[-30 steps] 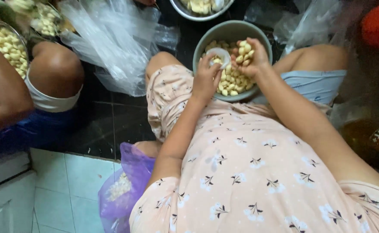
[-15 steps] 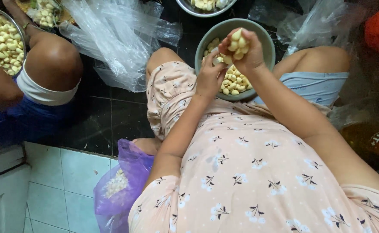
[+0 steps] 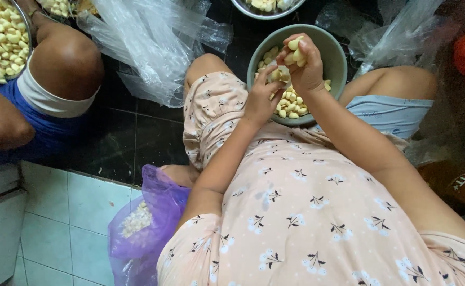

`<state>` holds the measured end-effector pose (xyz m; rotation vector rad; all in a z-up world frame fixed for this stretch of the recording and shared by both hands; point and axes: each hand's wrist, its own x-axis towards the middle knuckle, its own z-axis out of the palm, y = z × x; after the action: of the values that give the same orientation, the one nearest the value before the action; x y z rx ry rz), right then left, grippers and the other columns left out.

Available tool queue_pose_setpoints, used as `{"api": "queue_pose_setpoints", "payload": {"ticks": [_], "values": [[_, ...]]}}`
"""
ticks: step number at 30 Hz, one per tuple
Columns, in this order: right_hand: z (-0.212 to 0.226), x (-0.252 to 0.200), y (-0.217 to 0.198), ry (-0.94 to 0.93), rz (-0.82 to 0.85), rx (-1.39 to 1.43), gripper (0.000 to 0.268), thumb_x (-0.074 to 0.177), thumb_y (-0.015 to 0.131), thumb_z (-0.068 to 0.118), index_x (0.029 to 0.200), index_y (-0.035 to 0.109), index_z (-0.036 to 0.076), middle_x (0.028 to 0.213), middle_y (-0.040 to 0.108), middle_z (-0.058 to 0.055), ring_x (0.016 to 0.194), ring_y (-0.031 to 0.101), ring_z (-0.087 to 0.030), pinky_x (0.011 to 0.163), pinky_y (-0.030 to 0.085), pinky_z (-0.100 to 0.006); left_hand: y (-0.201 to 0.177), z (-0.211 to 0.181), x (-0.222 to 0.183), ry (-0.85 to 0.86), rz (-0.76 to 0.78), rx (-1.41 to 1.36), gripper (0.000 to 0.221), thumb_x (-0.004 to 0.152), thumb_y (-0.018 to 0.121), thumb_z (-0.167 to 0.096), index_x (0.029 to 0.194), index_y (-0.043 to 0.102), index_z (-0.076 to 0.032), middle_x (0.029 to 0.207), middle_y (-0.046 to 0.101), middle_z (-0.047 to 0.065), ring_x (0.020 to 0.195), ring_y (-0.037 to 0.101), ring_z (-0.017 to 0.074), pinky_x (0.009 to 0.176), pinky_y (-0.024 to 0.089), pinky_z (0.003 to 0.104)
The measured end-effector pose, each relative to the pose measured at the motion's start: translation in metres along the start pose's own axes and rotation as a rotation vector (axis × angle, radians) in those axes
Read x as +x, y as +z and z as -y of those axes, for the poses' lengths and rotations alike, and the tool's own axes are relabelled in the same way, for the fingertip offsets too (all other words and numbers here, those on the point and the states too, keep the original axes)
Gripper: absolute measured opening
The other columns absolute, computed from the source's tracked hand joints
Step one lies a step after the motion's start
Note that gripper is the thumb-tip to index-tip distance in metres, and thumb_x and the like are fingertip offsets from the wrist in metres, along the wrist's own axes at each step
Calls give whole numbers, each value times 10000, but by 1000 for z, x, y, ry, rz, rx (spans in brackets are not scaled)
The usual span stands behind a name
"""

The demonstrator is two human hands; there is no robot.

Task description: The person sits on the floor and peels garlic cloves by hand, placing the peeled cloves into a bowl. The person also handles plastic bags and transfers cloves between containers.

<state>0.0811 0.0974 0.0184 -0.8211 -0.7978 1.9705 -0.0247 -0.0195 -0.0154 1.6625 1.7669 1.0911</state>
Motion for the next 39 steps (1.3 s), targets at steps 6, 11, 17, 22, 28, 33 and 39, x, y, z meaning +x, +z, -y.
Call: {"api": "queue_pose_setpoints", "payload": {"ticks": [6, 11, 17, 22, 28, 33, 39], "values": [[3, -5, -2, -37, 170, -12, 335, 870, 639, 331, 1126, 634, 116, 990, 663, -100, 866, 648, -228, 786, 533, -328, -2, -2, 1, -1, 0, 31, 96, 943, 729, -79, 1028, 765, -107, 1467, 498, 147, 1365, 519, 401, 1109, 483, 514], [0, -6, -5, -80, 213, -36, 280, 896, 673, 290, 1127, 618, 142, 1050, 677, -52, 924, 647, -201, 909, 561, -357, -4, -8, 1, -1, -26, 32, 73, 949, 717, -88, 997, 770, -103, 1463, 500, 170, 1348, 508, 426, 1108, 466, 544], [-10, -3, -5, -257, 238, -107, 162, 971, 715, 210, 1046, 611, 112, 971, 672, -57, 901, 675, -185, 897, 592, -364, -3, -8, 0, -19, -9, 5, 161, 949, 716, -80, 1096, 775, -108, 1494, 466, 203, 1397, 482, 433, 1138, 453, 546], [-4, -8, 1, -153, 222, -85, 274, 996, 613, 394, 1043, 618, 125, 938, 672, -43, 889, 713, -197, 873, 595, -343, -4, -12, 1, -42, 1, -26, 114, 944, 717, -80, 1035, 783, -99, 1494, 465, 186, 1406, 481, 416, 1151, 458, 549], [1, -9, -4, -206, 214, -210, 355, 1050, 475, 425, 1074, 612, 98, 972, 637, -45, 897, 667, -190, 879, 560, -333, -4, -13, 0, -32, 12, 2, 159, 923, 743, -52, 1070, 777, -102, 1486, 470, 156, 1402, 480, 405, 1160, 471, 558], [6, 5, -48, -333, 31, -722, 65, 1042, 596, 113, 1104, 614, 113, 1005, 614, -16, 908, 581, -119, 800, 499, -276, -4, -8, 0, 26, 17, 60, 147, 900, 758, -27, 1043, 772, -62, 1485, 491, 158, 1405, 475, 401, 1174, 475, 567], [6, 5, -82, 118, 221, -710, 189, 901, 752, 55, 1068, 693, -11, 788, 676, -103, 598, 634, -107, 504, 505, -204, 5, 11, 3, 221, -77, 301, 67, 908, 769, -185, 959, 726, -187, 1434, 550, 42, 1319, 580, 311, 1212, 376, 477]]}}
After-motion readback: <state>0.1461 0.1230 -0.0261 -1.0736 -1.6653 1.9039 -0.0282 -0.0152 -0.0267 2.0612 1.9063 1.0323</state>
